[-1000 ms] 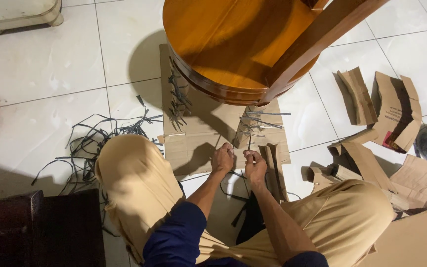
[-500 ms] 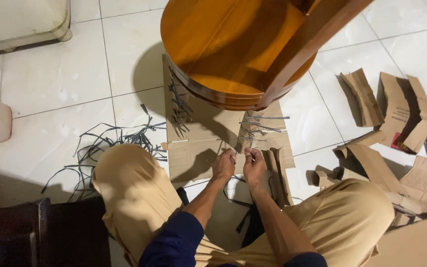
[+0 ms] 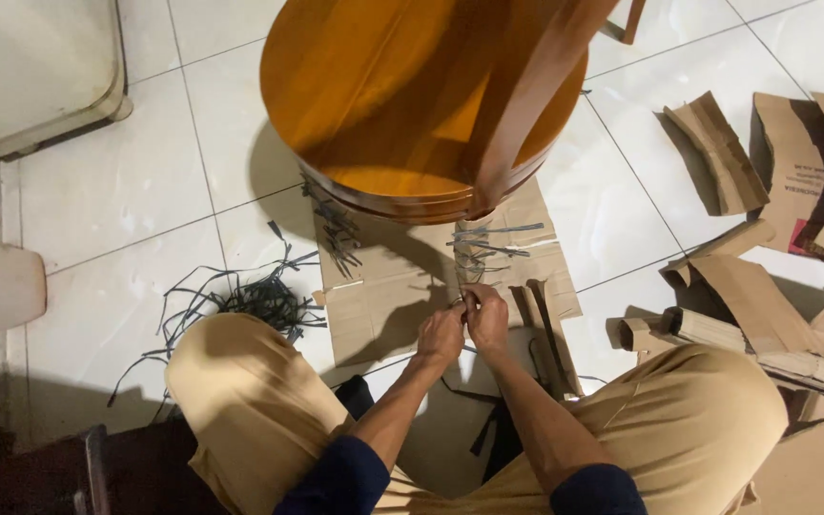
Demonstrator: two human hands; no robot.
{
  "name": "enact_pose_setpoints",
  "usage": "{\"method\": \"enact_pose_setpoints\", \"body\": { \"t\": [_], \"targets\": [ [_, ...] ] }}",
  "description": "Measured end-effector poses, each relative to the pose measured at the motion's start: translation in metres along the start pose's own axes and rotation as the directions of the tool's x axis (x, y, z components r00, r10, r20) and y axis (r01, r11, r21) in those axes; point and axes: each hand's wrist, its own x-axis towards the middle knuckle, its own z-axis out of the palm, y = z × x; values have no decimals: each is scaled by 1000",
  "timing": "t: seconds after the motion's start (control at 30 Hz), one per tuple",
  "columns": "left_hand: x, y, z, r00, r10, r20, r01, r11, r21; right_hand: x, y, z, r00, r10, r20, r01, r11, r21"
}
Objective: Wrapping a wooden chair leg with cardboard and securing it with multiple plastic cable ties for protection.
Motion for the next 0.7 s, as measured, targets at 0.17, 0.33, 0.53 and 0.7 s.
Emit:
{"method": "enact_pose_setpoints", "body": {
  "t": [0.17, 0.33, 0.53, 0.7],
  "targets": [
    [-12, 27, -43, 999, 52, 8, -52, 998, -45, -5, 34, 5, 978, -137, 156, 158, 979, -131],
    [10, 8, -40, 990, 116, 80, -111, 991, -71, -15, 30, 3, 955, -120, 271, 167, 974, -154],
    [9, 20, -60, 999, -10, -38, 2, 982, -191, -11, 22, 0, 956, -133, 263, 176, 973, -149],
    [-1, 27, -67, 994, 60, -87, -73, 986, -150, -13, 4, -15, 951, -122, 284, 176, 969, -172]
  ]
}}
